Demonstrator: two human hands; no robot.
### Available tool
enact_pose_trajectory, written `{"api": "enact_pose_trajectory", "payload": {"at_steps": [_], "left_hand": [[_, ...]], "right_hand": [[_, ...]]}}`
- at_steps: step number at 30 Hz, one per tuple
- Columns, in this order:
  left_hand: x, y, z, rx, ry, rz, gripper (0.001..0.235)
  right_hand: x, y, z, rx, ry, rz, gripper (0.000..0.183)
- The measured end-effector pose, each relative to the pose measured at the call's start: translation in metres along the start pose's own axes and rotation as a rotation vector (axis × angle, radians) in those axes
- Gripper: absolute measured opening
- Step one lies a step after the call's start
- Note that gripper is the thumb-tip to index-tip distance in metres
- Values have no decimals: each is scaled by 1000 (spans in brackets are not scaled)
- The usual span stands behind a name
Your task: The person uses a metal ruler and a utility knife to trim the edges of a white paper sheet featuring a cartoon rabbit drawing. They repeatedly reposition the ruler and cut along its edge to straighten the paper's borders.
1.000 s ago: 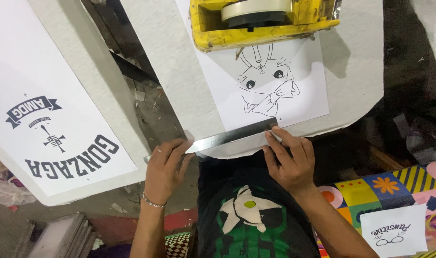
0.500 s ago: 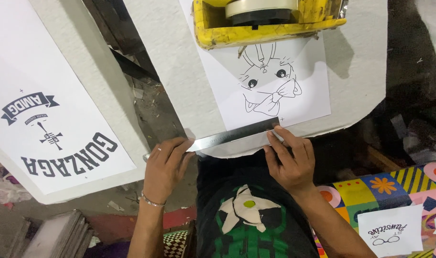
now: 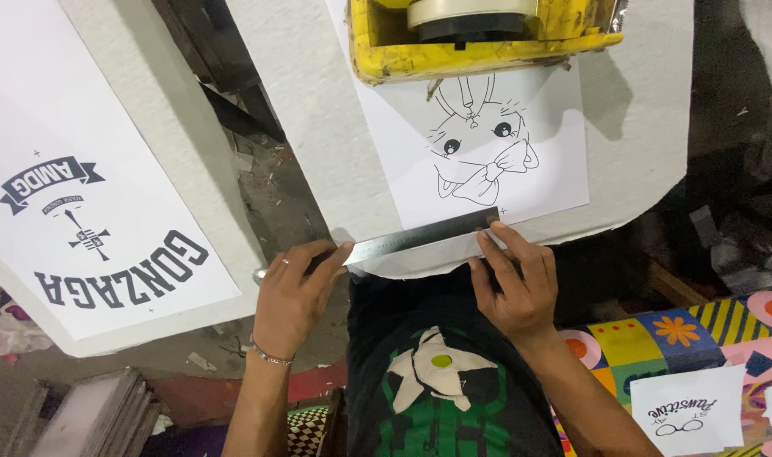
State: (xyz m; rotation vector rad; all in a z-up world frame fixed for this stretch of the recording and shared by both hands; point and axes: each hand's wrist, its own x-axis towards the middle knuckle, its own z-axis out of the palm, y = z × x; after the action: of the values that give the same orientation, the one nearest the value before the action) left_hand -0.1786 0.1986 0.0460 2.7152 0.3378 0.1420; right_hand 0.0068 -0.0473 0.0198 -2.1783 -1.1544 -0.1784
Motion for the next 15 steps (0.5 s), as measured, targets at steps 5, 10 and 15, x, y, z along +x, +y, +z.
{"api": "enact_pose_trajectory", "payload": {"at_steps": [5, 10, 15], "left_hand": [[8, 4, -4, -19, 21, 15, 29], [5, 1, -2, -2, 15, 25, 29], [5, 0, -3, -10, 5, 11, 27]], "right_hand": [[3, -4, 0, -3, 8, 23, 25], [4, -5, 0, -5, 1, 21, 25], [0, -3, 1, -2, -4, 30, 25]]}}
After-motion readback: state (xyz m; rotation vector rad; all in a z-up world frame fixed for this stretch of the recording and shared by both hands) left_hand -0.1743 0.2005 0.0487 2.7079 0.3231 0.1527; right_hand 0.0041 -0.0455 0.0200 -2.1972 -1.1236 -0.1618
